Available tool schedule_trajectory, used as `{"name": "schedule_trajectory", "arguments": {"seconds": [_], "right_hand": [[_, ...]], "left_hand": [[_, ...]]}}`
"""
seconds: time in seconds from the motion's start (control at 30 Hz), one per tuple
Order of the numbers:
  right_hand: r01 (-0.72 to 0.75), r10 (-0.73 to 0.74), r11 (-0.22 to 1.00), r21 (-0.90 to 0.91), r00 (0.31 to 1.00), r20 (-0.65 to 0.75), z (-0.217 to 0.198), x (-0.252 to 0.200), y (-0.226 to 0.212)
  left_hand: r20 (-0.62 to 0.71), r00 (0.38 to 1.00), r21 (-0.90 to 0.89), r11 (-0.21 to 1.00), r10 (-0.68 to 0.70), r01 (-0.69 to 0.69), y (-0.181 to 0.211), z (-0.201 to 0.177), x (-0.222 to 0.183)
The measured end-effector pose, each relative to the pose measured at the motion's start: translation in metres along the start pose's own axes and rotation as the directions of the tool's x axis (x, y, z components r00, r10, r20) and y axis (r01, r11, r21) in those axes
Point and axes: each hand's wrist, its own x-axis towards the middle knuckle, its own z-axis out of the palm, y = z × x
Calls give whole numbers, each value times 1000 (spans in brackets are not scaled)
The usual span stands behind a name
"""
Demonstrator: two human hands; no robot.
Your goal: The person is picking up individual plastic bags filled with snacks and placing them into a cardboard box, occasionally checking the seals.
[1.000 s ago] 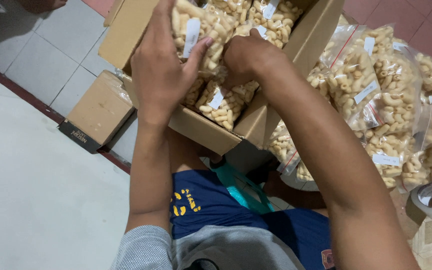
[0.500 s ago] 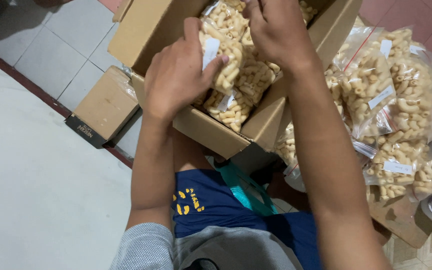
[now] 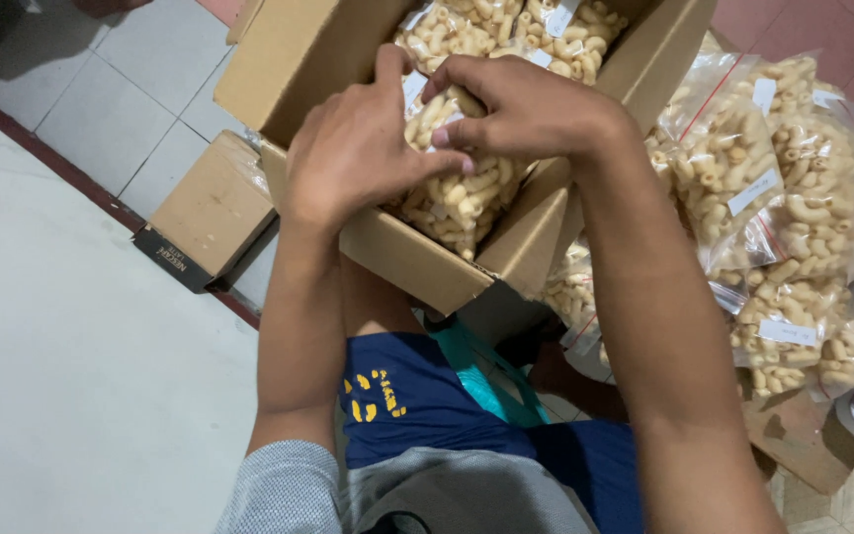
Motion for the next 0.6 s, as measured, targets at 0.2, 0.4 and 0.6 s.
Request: {"name": "schedule_trajectory", "arguments": {"seconds": [0.2, 0.4, 0.6], "right_hand": [[-157, 169, 985, -73, 961, 218, 8, 6, 6], [-99, 158, 967, -236, 956, 249, 18, 15, 7], [-101, 152, 973, -208, 957, 247, 16, 7, -11]], "left_hand": [[-261, 964, 75, 996, 57, -38, -7, 11, -2], [-497, 867, -95, 992, 30, -89, -4, 8, -4], [-537, 843, -38, 997, 34, -64, -7, 14, -2]]}}
